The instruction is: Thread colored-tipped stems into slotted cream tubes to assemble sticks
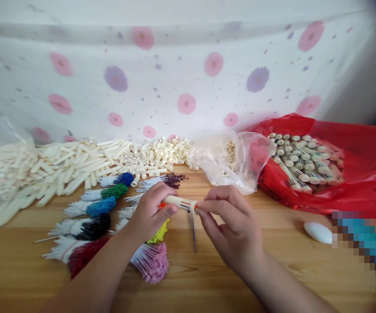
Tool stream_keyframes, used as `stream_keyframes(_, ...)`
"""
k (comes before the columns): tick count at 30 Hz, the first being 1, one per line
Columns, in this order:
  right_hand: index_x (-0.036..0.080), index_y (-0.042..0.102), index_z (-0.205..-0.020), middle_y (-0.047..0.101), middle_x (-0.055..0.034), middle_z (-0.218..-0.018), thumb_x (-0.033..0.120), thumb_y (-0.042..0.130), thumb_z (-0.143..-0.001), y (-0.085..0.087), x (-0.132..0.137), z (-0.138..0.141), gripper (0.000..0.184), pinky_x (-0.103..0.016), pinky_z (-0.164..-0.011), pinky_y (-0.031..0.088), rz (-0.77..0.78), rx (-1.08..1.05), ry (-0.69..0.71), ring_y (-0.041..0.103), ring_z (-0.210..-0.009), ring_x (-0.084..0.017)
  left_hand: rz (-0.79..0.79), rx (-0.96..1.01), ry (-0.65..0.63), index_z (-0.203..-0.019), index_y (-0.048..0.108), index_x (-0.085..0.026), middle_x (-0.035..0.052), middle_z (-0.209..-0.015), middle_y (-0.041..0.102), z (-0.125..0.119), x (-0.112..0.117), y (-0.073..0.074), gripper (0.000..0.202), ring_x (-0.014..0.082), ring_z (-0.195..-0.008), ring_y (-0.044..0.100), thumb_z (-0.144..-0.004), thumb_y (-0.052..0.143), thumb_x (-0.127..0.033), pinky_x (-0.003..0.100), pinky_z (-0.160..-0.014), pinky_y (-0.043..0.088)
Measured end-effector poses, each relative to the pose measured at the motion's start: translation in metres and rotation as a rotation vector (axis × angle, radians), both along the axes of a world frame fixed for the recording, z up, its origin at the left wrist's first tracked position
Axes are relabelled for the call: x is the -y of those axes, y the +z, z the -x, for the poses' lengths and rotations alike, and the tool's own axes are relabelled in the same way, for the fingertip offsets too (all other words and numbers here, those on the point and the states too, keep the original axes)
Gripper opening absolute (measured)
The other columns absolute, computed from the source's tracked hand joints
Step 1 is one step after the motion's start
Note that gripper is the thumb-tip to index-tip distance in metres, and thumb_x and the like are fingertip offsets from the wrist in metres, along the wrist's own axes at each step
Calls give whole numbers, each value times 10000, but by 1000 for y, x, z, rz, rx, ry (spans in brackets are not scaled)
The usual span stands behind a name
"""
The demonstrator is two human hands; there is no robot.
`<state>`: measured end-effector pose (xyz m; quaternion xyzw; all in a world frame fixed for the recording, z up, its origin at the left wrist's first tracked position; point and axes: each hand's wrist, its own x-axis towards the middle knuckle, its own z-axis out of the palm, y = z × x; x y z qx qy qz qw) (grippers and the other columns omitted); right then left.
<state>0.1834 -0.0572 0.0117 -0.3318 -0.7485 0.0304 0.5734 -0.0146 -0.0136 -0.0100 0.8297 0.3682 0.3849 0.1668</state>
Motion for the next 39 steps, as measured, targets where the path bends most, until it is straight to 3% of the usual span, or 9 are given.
stream_keyframes(8,171,637,-774,560,-31,-829,72,610,-767,-3,-5,0,103,-260,-689,454,186,-116,89,564,-782,-131,-176,-56,99,-868,596,-138,52,-802,496,0,2,-1,473,193,-783,484,-873,389,-563,302,-692,368)
stream_keyframes(17,213,639,-738,559,-9,-856,198,610,-812,-18,-9,13,81,-275,-771,431,553,-522,228,544,-867,-147,-353,-157,255,-797,585,-126,53,-749,476,0,4,0,405,205,-745,465,-875,447,-499,321,-666,369)
stream_keyframes(23,251,704,-774,572,-12,-975,233,615,-819,-25,-9,19,101,-305,-904,401,618,-751,369,525,-992,-155,-374,-176,286,-796,584,-133,55,-755,479,-1,2,0,395,208,-754,462,-868,460,-500,329,-683,375)
stream_keyframes(26,263,724,-827,569,-25,-1061,246,607,-826,-30,-12,17,118,-338,-931,404,670,-784,463,518,-1057,-179,-306,-152,287,-782,578,-149,49,-763,488,3,-2,1,402,205,-761,465,-862,454,-523,322,-688,370)
stream_keyframes(30,276,701,-926,585,-35,-1084,236,575,-854,-35,-19,11,151,-356,-875,442,547,-651,358,539,-1042,-190,57,90,368,-747,511,-177,-10,-667,452,11,-11,-3,369,146,-631,434,-847,466,-530,257,-582,343)
stream_keyframes(33,235,685,-924,628,-34,-905,167,569,-841,-40,-22,17,158,-319,-783,463,484,-213,325,577,-870,-163,266,485,412,-728,457,-189,-50,-575,369,13,-19,-10,363,105,-524,360,-838,468,-535,220,-500,296)
stream_keyframes(35,195,682,-904,637,-43,-835,128,543,-840,-43,-21,27,166,-306,-748,460,485,98,340,573,-808,-162,320,642,420,-721,459,-187,-57,-553,359,12,-23,-14,357,95,-504,354,-811,511,-529,211,-483,293)
stream_keyframes(39,177,675,-882,630,-50,-829,124,527,-848,-43,-22,52,161,-288,-733,442,505,428,237,551,-798,-167,313,647,555,-732,505,-182,-57,-561,396,12,-29,-19,310,91,-498,372,-749,599,-477,206,-467,297)
